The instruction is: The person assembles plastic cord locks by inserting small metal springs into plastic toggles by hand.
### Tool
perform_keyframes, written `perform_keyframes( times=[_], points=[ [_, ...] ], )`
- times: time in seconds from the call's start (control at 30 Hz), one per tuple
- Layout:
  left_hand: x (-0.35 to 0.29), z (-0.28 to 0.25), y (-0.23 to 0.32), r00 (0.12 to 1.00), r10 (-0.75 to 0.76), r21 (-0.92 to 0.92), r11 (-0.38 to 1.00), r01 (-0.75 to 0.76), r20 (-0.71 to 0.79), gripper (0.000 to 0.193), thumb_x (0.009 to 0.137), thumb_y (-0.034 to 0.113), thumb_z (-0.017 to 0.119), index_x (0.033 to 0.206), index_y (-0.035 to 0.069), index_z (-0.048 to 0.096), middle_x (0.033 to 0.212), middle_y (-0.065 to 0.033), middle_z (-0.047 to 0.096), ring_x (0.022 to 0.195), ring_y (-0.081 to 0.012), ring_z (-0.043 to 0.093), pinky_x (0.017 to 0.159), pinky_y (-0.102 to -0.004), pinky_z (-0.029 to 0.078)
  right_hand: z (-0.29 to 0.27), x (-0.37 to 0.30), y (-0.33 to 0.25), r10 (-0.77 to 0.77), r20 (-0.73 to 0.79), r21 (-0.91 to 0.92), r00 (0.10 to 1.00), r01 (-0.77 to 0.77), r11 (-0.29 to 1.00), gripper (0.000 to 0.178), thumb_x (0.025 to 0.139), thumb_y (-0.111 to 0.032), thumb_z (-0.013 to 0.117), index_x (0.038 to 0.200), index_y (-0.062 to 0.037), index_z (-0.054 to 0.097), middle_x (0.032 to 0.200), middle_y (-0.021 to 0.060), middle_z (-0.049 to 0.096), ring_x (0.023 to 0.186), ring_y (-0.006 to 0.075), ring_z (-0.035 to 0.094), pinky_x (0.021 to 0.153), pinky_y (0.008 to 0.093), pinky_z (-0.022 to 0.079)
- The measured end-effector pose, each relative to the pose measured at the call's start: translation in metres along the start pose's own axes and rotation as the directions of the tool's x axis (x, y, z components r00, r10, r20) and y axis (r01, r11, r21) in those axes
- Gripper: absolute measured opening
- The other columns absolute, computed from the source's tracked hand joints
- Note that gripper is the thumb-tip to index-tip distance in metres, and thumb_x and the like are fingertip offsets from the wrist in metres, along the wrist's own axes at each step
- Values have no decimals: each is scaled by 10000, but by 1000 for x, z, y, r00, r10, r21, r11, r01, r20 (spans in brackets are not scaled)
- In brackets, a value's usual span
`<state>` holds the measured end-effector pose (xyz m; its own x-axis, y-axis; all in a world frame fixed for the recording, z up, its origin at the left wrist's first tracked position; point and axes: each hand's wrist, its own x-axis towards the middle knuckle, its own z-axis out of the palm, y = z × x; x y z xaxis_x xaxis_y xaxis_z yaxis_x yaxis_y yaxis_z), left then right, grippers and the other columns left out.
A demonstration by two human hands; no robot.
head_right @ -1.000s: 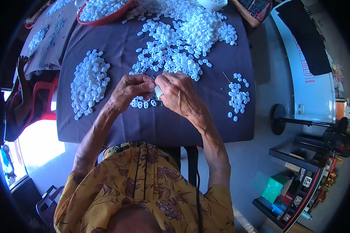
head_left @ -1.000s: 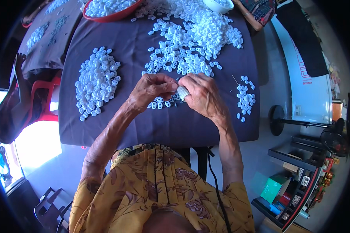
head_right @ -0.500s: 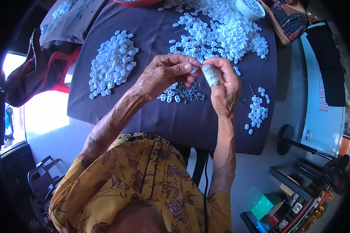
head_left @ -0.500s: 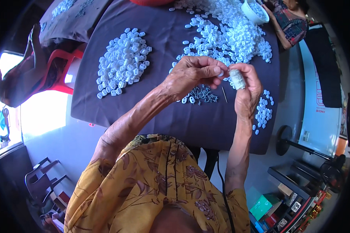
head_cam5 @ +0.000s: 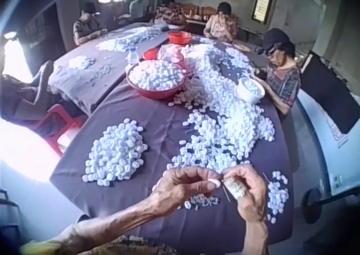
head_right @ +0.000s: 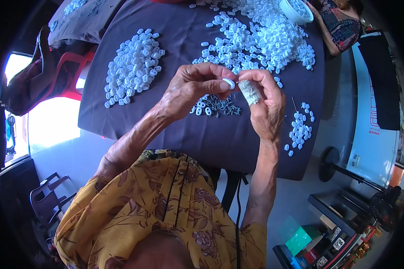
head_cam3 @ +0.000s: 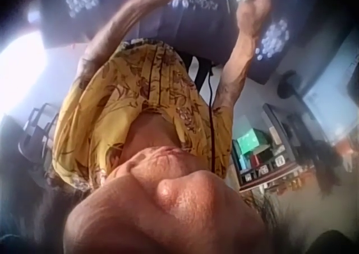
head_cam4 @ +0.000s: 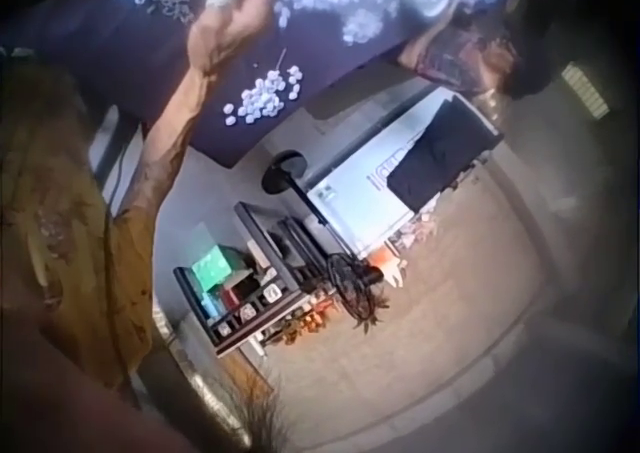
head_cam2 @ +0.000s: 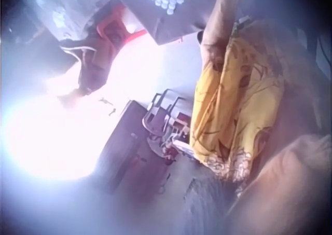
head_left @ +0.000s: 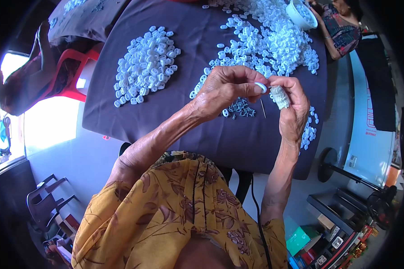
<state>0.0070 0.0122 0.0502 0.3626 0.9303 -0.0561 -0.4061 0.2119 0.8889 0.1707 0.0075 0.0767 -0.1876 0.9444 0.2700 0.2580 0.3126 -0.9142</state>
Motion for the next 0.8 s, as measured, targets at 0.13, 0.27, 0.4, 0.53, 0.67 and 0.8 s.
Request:
perform_keyframes(
  times=[0.13, 0.27, 0.4, 0.53, 0.67, 0.8],
  points=[
    [2, -8, -9, 1000, -18, 5, 1000, 18, -7, 112, 789, 76, 606, 879, 9, 611, 800, -55, 619, 700, -105, 565, 680, -255, 474, -2, -1, 4, 34, 6, 88, 999, -34, 996, 266, 668, 42, 354, 852, 5, 543, 833, 94, 585, 772, 145, 560, 762, 264, 429],
    [-14, -15, -37, 972, 139, 507, 833, -219, 192, 89, 782, 68, 590, 855, 19, 604, 782, -64, 598, 698, -162, 582, 645, -278, 483, -9, -3, 19, 65, -11, 154, 998, -62, 986, 225, 711, 38, 366, 855, 0, 536, 805, 106, 592, 714, 169, 592, 738, 276, 444],
    [-29, -33, -83, 895, 191, 844, 301, -444, 403, 112, 733, 45, 579, 842, 20, 582, 760, -94, 550, 714, -246, 574, 605, -325, 487, -13, -7, 26, 139, -15, 181, 990, -134, 974, 169, 766, 17, 393, 853, -6, 536, 764, 100, 594, 690, 166, 596, 712, 273, 448],
    [-29, -41, -91, 884, 140, 872, 153, -465, 446, 111, 704, 36, 567, 815, 27, 564, 746, -90, 531, 705, -254, 558, 600, -347, 482, -13, -11, 37, 192, -17, 187, 981, -185, 965, 164, 761, 20, 398, 841, -4, 539, 734, 91, 586, 668, 159, 587, 711, 271, 447],
    [-6, -43, -78, 863, 253, 855, 178, -486, 438, 99, 704, 44, 562, 802, 38, 567, 723, -89, 528, 686, -244, 554, 585, -345, 479, -16, -16, 44, 220, -51, 201, 974, -206, 958, 164, 757, 24, 399, 830, -3, 542, 717, 87, 580, 656, 158, 581, 706, 272, 450],
    [36, -47, -80, 906, 268, 918, 137, -372, 328, 103, 720, 75, 560, 810, 45, 600, 708, -97, 544, 685, -265, 564, 582, -356, 473, -13, -19, 46, 250, -48, 202, 967, -236, 950, 170, 747, 30, 398, 827, -2, 545, 711, 86, 579, 657, 156, 582, 703, 273, 452]
  ],
)
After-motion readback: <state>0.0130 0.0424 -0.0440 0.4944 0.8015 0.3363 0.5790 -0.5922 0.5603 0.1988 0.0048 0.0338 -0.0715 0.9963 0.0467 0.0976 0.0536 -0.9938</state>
